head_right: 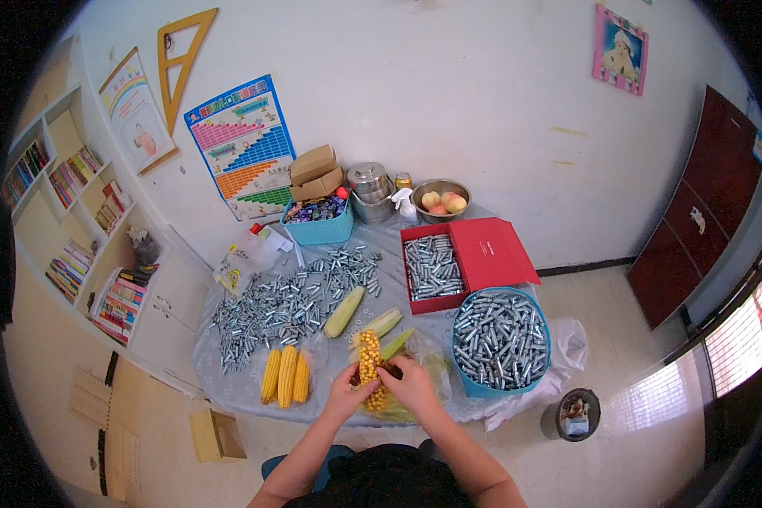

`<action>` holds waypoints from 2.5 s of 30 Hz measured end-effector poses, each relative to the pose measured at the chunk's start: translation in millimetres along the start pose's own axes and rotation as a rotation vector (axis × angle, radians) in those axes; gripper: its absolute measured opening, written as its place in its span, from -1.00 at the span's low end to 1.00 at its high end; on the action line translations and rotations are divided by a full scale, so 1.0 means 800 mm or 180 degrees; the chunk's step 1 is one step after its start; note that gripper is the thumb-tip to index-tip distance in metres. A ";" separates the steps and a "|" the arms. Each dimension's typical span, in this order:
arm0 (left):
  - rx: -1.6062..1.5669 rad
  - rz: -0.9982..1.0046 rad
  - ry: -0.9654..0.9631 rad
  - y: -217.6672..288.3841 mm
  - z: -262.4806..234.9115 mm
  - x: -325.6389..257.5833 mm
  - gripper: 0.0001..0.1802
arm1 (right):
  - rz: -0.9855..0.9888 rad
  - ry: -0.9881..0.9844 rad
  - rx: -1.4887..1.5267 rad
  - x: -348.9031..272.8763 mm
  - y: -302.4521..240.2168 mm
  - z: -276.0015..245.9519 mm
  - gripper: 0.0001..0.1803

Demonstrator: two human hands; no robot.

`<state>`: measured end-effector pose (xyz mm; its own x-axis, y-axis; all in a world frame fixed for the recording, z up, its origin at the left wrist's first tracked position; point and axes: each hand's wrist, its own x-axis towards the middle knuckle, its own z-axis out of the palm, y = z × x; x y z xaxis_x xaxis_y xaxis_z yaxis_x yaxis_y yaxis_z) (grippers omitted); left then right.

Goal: The person shucks corn cobs by hand, peeling back the husks and removing the silk. They place the cleaned cobs on a table alongside other prepared corn and discard the husks into a pile.

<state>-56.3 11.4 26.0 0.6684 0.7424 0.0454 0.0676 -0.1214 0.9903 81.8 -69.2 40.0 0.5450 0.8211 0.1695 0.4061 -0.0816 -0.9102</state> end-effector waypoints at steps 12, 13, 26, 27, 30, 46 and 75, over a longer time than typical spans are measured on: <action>0.0120 0.0187 0.0174 -0.011 0.005 0.001 -0.35 | 0.0210 0.0698 0.0116 -0.005 0.001 0.011 -0.79; -0.0117 0.0016 0.0127 -0.011 0.004 0.000 -0.35 | 0.0351 0.0852 0.0536 -0.002 0.010 0.013 -0.81; -0.0835 -0.0342 -0.0054 -0.023 0.001 0.008 -0.28 | -0.0006 -0.0199 0.0695 0.001 0.019 0.000 -0.70; -0.0552 -0.0265 0.0016 -0.020 0.002 0.007 -0.29 | -0.0105 -0.0202 0.0264 0.000 0.009 -0.001 -0.68; 0.0278 0.0001 0.0285 -0.014 0.008 0.006 -0.28 | -0.0494 -0.0045 -0.0305 0.000 -0.006 -0.001 -0.68; 0.0998 0.0405 0.0538 -0.002 0.005 0.000 -0.25 | -0.0046 0.1284 0.0420 0.021 0.025 -0.008 -0.86; -0.2523 -0.0945 -0.0506 0.000 -0.008 0.000 -0.40 | 0.0390 0.0186 0.1603 0.028 0.033 -0.017 -0.82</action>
<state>-61.0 16.0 27.2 0.8047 0.5623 -0.1902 -0.2417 0.6030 0.7603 114.9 -60.7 25.3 0.6124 0.7884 0.0582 -0.0585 0.1186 -0.9912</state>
